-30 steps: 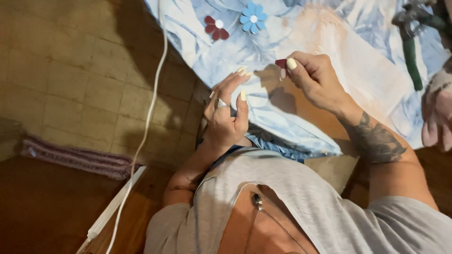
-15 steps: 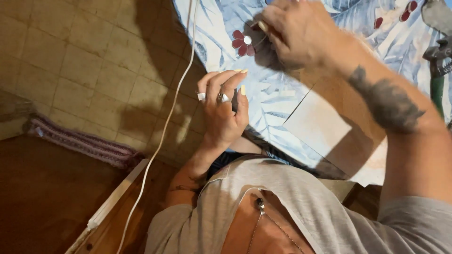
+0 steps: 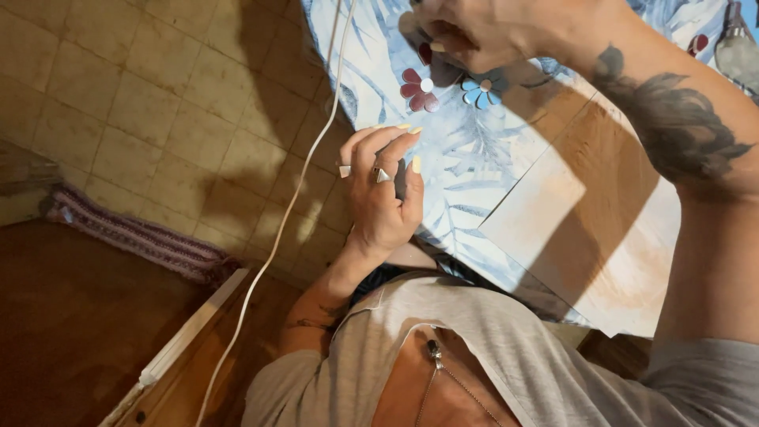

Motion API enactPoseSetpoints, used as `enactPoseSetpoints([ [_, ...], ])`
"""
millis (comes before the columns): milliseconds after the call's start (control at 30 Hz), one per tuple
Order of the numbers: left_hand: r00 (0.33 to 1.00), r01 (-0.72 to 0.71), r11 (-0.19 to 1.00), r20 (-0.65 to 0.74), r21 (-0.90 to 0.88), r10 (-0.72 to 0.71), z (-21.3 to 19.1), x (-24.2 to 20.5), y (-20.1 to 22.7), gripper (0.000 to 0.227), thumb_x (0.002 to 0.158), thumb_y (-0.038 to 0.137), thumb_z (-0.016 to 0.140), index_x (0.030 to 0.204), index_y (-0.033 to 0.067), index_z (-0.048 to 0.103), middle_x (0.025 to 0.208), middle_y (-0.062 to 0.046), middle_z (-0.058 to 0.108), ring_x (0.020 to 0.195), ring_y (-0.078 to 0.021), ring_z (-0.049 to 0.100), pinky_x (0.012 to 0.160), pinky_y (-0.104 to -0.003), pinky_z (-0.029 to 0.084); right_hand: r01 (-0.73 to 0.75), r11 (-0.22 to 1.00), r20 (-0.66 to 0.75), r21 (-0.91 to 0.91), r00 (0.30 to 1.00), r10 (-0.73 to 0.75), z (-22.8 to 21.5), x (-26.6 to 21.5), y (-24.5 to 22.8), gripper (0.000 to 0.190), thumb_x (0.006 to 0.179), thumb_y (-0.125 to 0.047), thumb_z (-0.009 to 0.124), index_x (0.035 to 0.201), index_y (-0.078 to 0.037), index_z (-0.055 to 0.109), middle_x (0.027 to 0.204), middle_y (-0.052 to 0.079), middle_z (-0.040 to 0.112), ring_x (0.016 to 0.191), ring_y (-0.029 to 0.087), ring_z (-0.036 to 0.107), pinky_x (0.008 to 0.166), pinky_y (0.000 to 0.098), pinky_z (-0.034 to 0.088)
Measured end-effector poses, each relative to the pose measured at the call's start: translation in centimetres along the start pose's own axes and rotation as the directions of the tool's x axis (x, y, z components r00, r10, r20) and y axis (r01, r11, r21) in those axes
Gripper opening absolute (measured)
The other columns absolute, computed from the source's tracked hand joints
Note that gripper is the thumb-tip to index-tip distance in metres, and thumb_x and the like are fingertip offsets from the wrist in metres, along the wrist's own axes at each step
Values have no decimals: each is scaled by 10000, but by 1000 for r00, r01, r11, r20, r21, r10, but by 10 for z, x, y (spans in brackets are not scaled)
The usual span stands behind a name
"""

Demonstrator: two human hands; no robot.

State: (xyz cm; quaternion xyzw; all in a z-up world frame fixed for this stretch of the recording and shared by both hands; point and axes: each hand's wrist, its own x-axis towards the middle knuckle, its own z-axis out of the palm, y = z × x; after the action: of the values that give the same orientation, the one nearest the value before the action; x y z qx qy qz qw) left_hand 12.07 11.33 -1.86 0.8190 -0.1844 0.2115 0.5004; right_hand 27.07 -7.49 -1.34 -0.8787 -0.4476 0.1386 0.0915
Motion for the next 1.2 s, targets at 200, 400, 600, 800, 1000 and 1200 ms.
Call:
enactPoseSetpoints([
  [200, 1000, -9, 999, -14, 46, 10, 3, 0, -3, 194, 833, 89, 446, 1006, 37, 516, 1008, -84, 504, 932, -264, 513, 846, -373, 397, 106, 994, -55, -25, 993, -107, -9, 2, -5, 127, 779, -98, 567, 891, -37, 576, 835, 58, 573, 691, 227, 539, 585, 316, 432],
  [400, 1000, 4, 1000, 1, 14, -4, 4, -4, -8, 210, 819, 84, 439, 997, 21, 533, 1019, -91, 492, 966, -266, 472, 869, -375, 389, 68, 992, -24, -102, 997, -71, -10, 2, -10, 211, 774, -193, 617, 938, -67, 572, 845, 49, 595, 717, 219, 552, 613, 312, 435],
  [600, 1000, 1, 1000, 8, 31, -1, 2, -3, -9, 212, 832, 103, 429, 991, 25, 547, 1032, -77, 484, 970, -262, 476, 867, -380, 399, 70, 995, 2, 74, 998, -70, -9, -1, -12, 230, 774, -114, 595, 978, -28, 530, 874, 90, 558, 738, 262, 530, 631, 350, 422],
  [800, 1000, 7, 999, 4, 47, -8, 2, -2, -7, 198, 827, 95, 442, 980, 33, 552, 1024, -80, 494, 961, -263, 485, 857, -377, 404, 30, 999, 11, 26, 999, -31, -16, -1, -20, 242, 783, -157, 590, 990, -52, 521, 902, 89, 559, 773, 269, 535, 644, 363, 416],
  [1000, 1000, -3, 999, 6, 40, 3, 2, -1, -8, 204, 839, 109, 427, 981, 27, 549, 1017, -84, 490, 954, -265, 490, 853, -382, 406, 78, 997, -45, 1, 996, -78, -8, -3, -13, 269, 759, -179, 628, 977, -63, 522, 887, 78, 543, 765, 263, 526, 611, 358, 416],
  [1200, 1000, 0, 999, -1, 41, 0, 3, -1, -7, 196, 834, 103, 436, 980, 34, 546, 1013, -84, 497, 945, -269, 488, 853, -382, 407, 52, 999, -26, 17, 998, -51, -9, -2, -15, 278, 756, -185, 621, 986, -64, 522, 904, 84, 541, 768, 271, 526, 611, 369, 418],
])
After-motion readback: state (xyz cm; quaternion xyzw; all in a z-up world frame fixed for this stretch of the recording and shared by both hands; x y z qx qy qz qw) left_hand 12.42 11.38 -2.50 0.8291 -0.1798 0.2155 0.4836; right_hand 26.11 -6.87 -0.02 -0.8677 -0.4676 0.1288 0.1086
